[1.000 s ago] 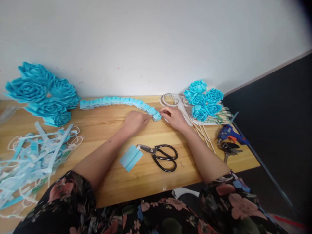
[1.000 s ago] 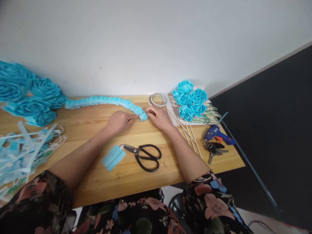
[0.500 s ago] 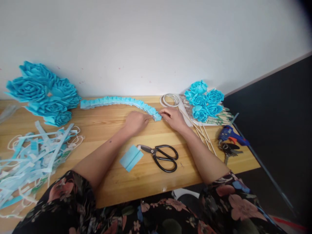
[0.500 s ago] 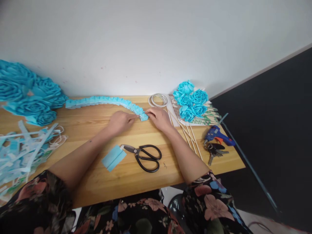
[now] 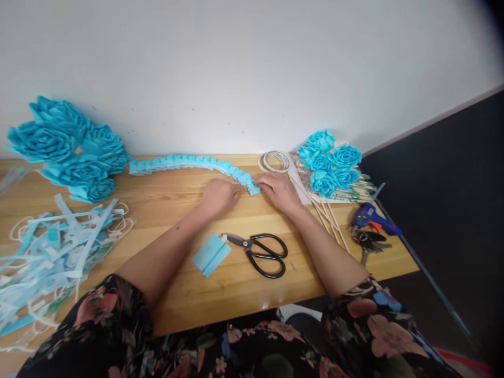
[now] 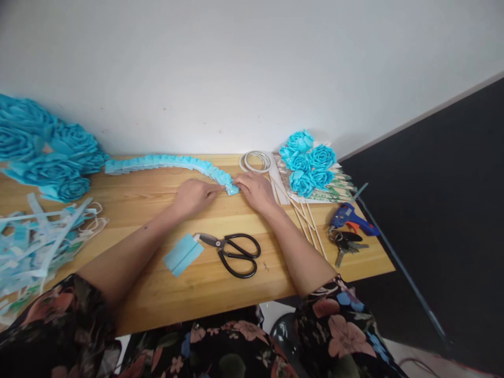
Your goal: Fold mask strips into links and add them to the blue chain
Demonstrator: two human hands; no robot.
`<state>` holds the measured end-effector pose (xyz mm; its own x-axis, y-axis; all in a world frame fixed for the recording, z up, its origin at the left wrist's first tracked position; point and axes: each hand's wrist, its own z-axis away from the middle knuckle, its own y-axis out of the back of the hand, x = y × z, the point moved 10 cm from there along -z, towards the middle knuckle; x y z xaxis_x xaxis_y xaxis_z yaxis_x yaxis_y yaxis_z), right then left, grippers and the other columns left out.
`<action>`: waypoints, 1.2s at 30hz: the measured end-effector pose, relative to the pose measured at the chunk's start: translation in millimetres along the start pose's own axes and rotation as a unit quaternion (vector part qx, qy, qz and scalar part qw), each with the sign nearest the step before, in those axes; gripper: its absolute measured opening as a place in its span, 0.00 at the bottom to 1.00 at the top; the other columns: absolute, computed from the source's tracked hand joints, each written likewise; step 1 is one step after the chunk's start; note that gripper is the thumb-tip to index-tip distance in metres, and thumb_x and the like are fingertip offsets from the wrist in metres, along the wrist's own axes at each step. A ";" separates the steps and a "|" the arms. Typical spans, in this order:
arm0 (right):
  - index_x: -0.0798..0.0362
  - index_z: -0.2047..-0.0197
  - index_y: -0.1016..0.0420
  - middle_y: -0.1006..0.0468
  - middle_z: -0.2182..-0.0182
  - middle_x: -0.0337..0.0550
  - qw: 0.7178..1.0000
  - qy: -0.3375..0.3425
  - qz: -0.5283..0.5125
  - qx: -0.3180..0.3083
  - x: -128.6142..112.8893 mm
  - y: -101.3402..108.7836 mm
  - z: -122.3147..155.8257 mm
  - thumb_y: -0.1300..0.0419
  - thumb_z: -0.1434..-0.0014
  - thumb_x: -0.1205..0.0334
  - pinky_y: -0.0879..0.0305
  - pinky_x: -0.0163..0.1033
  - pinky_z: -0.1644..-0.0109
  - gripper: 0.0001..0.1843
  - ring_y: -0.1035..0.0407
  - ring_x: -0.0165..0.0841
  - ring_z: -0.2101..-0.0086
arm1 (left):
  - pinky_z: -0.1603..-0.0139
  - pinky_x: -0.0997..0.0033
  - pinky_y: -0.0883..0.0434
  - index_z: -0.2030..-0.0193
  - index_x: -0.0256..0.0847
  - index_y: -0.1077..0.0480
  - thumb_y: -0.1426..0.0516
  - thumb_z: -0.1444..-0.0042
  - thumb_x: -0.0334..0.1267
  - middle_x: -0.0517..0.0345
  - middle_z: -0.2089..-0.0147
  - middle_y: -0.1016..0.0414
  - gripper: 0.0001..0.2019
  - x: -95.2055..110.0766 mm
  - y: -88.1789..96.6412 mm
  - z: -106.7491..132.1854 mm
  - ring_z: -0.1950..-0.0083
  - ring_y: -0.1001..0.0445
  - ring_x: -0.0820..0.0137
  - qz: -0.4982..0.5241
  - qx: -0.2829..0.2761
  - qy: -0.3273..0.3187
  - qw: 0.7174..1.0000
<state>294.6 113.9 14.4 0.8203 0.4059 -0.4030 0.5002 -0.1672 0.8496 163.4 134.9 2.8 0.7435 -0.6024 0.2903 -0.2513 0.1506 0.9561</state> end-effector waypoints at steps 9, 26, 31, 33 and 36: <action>0.49 0.57 0.19 0.19 0.58 0.48 0.999 0.007 0.039 -0.002 -0.9 -2.4 0.4 0.49 0.32 0.60 0.35 0.44 0.51 0.16 0.28 0.41 0.56 | 0.53 0.66 0.29 0.44 0.52 0.23 0.52 0.36 0.36 0.57 0.47 0.19 0.20 -11.5 4.4 1.0 0.50 0.20 0.60 0.081 0.038 0.031 0.995; 0.52 0.51 0.23 0.19 0.57 0.49 1.000 -0.019 0.015 0.015 2.0 2.6 2.0 0.52 0.32 0.67 0.35 0.45 0.50 0.17 0.28 0.41 0.55 | 0.55 0.64 0.29 0.45 0.53 0.23 0.53 0.34 0.39 0.51 0.52 0.17 0.20 3.1 -0.7 -1.1 0.53 0.19 0.57 -0.004 0.004 -0.011 1.000; 0.50 0.53 0.22 0.22 0.52 0.48 0.998 0.010 0.034 0.042 -11.6 12.1 3.0 0.53 0.36 0.72 0.37 0.47 0.45 0.20 0.32 0.42 0.50 | 0.56 0.64 0.30 0.44 0.53 0.23 0.53 0.34 0.39 0.52 0.53 0.17 0.20 3.9 0.1 -1.1 0.54 0.19 0.58 -0.011 0.003 -0.012 1.000; 0.48 0.55 0.20 0.23 0.49 0.47 0.998 0.014 0.046 0.030 -15.8 9.3 2.4 0.52 0.37 0.73 0.37 0.48 0.44 0.20 0.34 0.42 0.48 | 0.57 0.64 0.30 0.44 0.54 0.23 0.53 0.34 0.38 0.52 0.53 0.17 0.21 4.1 -0.1 -1.4 0.55 0.19 0.58 -0.013 -0.003 -0.011 1.000; 0.48 0.57 0.19 0.24 0.45 0.46 0.998 0.019 0.068 0.004 -19.0 1.9 1.5 0.50 0.37 0.74 0.38 0.49 0.44 0.20 0.35 0.43 0.47 | 0.58 0.65 0.30 0.45 0.55 0.23 0.54 0.34 0.37 0.53 0.54 0.16 0.21 4.5 -0.1 -1.9 0.56 0.19 0.58 -0.015 -0.007 -0.010 1.000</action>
<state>280.4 104.6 23.1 0.8693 0.4132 -0.2712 0.3875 -0.2293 0.8929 167.9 133.7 4.1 0.7382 -0.6225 0.2600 -0.2191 0.1433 0.9651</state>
